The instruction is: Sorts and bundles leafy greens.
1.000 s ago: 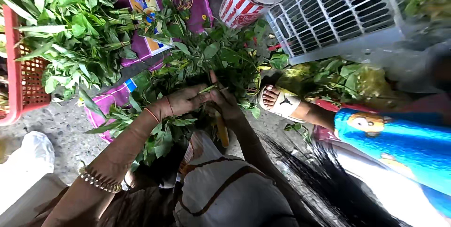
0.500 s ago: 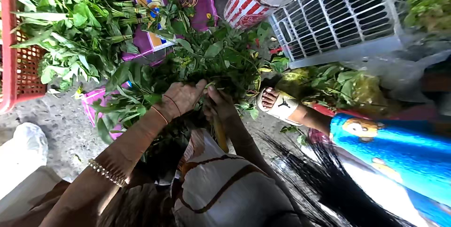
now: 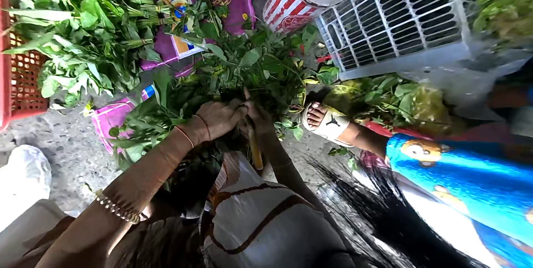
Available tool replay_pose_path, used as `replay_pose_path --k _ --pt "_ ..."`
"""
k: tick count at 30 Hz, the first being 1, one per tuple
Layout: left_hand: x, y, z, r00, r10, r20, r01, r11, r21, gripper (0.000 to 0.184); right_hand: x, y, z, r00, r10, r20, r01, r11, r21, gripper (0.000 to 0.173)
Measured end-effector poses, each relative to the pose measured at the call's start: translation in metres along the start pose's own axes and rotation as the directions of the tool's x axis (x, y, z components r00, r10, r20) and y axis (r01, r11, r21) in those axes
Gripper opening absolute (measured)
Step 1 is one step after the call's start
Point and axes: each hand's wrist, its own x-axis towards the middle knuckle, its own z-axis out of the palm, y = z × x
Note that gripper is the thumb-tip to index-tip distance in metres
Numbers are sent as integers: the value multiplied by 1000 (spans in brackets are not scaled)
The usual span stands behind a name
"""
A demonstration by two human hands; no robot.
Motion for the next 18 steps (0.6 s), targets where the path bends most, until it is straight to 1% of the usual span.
replay_pose_path --k 1,2,4,6,9,10,11,12,14,15,16,18 --pt "1 0 -6 999 0 36 3 997 -82 50 1 -1 -2 999 -46 17 46 999 -15 62" --pt "2 0 -11 998 3 64 6 992 -129 48 1 -2 -4 995 -94 40 96 995 -39 65" --pt "2 0 -19 994 30 103 -14 988 -156 40 3 -4 -8 983 -167 76 173 981 -92 70" --pt "0 2 -25 986 49 160 -15 978 -210 37 5 -7 -12 970 -211 119 229 959 -168 71" --pt "-4 0 -21 978 101 182 -21 918 -395 34 3 -13 -13 967 -208 150 236 951 -202 67" --pt "-5 0 -18 978 107 177 -22 905 -424 33 2 -14 -12 969 -203 139 227 956 -188 65" --pt "-5 1 -16 980 109 166 -35 918 -396 32 1 -13 -11 972 -195 129 215 963 -164 64" --pt "-5 5 -18 982 94 167 -41 953 -299 32 0 -12 -10 975 -184 126 200 971 -129 64" --pt "-2 18 -19 981 -13 194 14 1000 -3 36 -1 -8 -5 986 -132 103 137 990 -36 65" --pt "-1 22 -16 982 -58 183 35 991 126 38 -3 -7 -2 992 -98 81 98 995 1 64" --pt "-1 22 -11 990 -55 131 24 974 227 36 -4 -6 1 996 -74 57 73 997 23 63" --pt "-2 12 4 998 55 -44 -36 935 353 28 -6 -6 6 1000 -22 10 21 999 44 59"
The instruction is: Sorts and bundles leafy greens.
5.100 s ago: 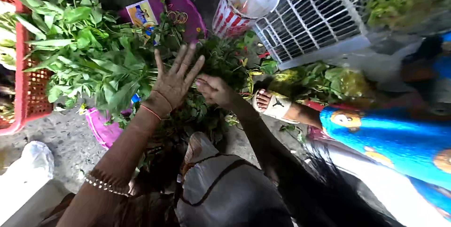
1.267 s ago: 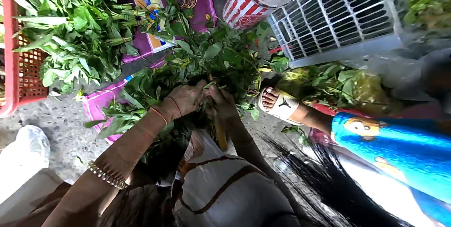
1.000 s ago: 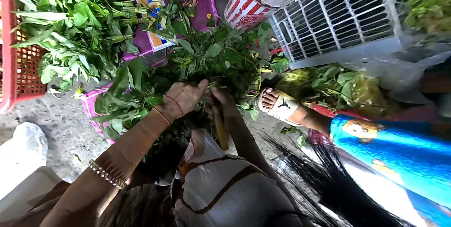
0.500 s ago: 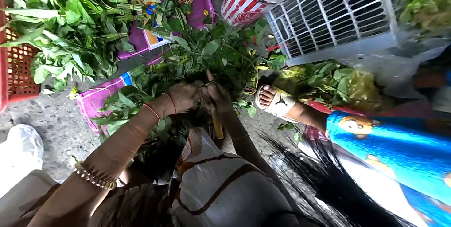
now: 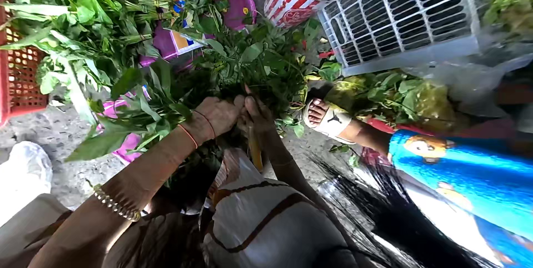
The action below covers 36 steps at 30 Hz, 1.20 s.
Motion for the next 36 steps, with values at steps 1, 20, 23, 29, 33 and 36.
replay_pose_path --k 1,20,23,29,33,36 --pt "0 -3 7 996 23 -81 -21 999 32 24 0 0 2 999 36 -28 -36 999 4 56" --pt "-7 -21 7 993 43 111 56 655 -754 32 11 17 -4 997 -56 48 59 997 -48 55" --pt "-6 -17 -2 990 45 131 43 798 -602 34 5 11 0 1000 10 5 -10 1000 5 48" --pt "-2 -16 -13 982 38 183 -49 997 58 31 -2 3 11 995 88 45 -95 977 191 35" --pt "-4 -31 4 982 179 -52 -175 982 70 25 -5 -10 16 996 91 24 -94 984 148 29" --pt "-4 -36 12 950 263 -170 -251 964 93 25 -9 -15 19 997 74 -15 -72 995 68 30"
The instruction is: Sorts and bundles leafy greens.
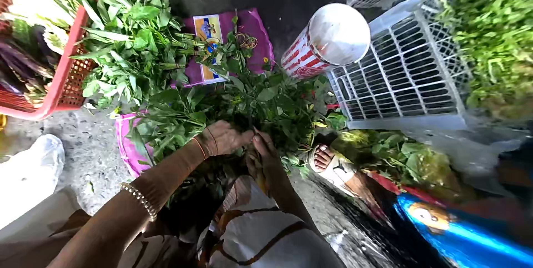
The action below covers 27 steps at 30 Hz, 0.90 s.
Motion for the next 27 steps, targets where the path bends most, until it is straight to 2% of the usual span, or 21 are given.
replay_pose_path --k 2,3,4,6,7,9,11,12,13,15,18,19,20,21,22,25,27 --pt "-1 -2 -1 998 -56 -8 56 998 -20 26 -3 -4 3 999 -28 -28 27 999 -44 34" --pt "-6 -7 -3 987 -160 12 161 985 -56 27 -7 -8 2 997 -69 -31 66 994 -87 39" --pt "-15 -20 -5 946 -321 34 323 942 -88 30 -12 -13 -2 991 -128 -34 121 979 -166 44" --pt "-48 -67 -5 817 -575 -30 573 817 -60 37 -20 -25 -18 961 -274 -39 237 887 -396 47" --pt "-65 -88 -12 737 -676 -16 675 737 -38 41 -18 -24 -28 933 -360 -18 283 764 -580 47" --pt "-87 -112 -30 579 -815 16 815 579 -12 44 2 -8 -38 893 -443 78 277 405 -871 48" --pt "-95 -122 -44 485 -873 -41 874 486 -10 45 36 18 -40 854 -480 199 274 91 -957 46" --pt "-97 -122 -47 462 -884 -68 886 464 -20 45 52 30 -42 836 -487 255 291 0 -957 45" --pt "-98 -121 -49 441 -894 -78 895 445 -29 44 61 36 -42 843 -457 283 298 -41 -954 44" --pt "-104 -119 -43 431 -895 -115 897 439 -54 41 68 32 -37 853 -421 310 315 -60 -947 40" --pt "-101 -115 -37 406 -913 -45 904 408 -128 42 97 0 -6 756 -518 400 407 -105 -907 30" --pt "-96 -112 -35 410 -912 3 902 406 -146 43 116 -14 8 781 -474 407 428 -70 -901 27" --pt "-91 -108 -32 418 -907 43 899 407 -163 46 138 -30 23 843 -374 388 415 -8 -910 24" --pt "-86 -103 -26 431 -900 60 893 416 -172 47 165 -41 38 878 -302 371 397 27 -917 28" --pt "-81 -97 -20 442 -895 62 886 425 -187 49 195 -47 51 887 -285 365 389 33 -921 42" --pt "-73 -78 -5 475 -880 10 857 460 -230 49 272 -54 83 915 -218 341 338 -49 -940 99" --pt "-72 -72 6 501 -860 -100 826 509 -240 45 299 -56 96 927 -165 337 319 -127 -939 117"
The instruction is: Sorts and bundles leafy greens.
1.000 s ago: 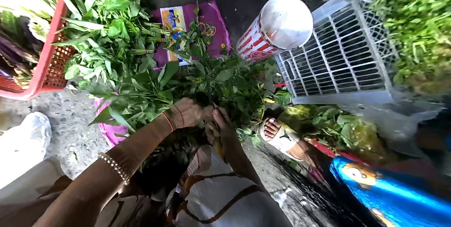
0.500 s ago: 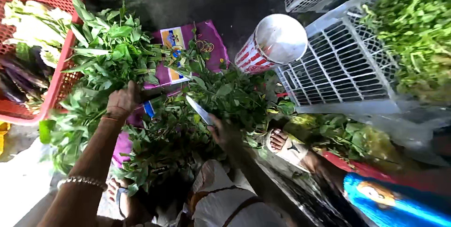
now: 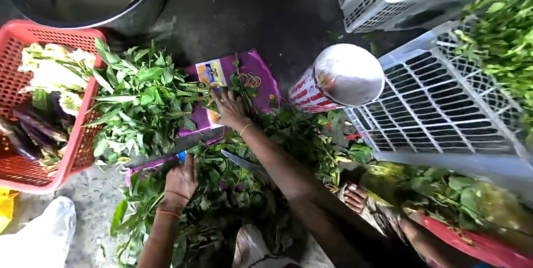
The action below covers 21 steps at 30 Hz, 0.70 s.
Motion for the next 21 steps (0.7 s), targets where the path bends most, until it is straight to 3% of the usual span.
replay_pose_path --k 3,7,9,13,14,16,17,19,21 --pt "-4 -7 12 995 30 -90 -30 1000 -8 42 10 -3 5 998 -58 5 58 997 -55 105" --pt "-7 -17 20 996 -2 -89 1 1000 -11 42 -18 -4 24 981 -135 -141 115 983 -147 39" --pt "-9 -16 22 997 -10 -76 9 1000 -13 41 -32 0 34 965 -195 -175 166 972 -167 25" --pt "-7 -9 22 999 -15 -41 15 1000 -1 42 -59 -12 21 901 -315 -297 310 949 -65 16" --pt "-6 -6 21 999 -19 -26 19 1000 -3 42 -66 -17 11 907 -351 -231 362 932 7 16" --pt "-7 -3 21 1000 -9 -23 8 1000 -9 41 -72 -20 -14 930 -363 57 342 911 233 35" --pt "-7 -2 20 1000 -9 -15 9 1000 -6 41 -72 -14 -22 946 -318 68 285 909 303 38" --pt "-9 -2 21 999 -10 -31 9 1000 -14 41 -69 4 -34 993 -50 -111 81 951 298 30" --pt "-11 -3 24 999 -16 -49 15 1000 -20 41 -49 28 -30 943 281 -178 -245 948 201 39"
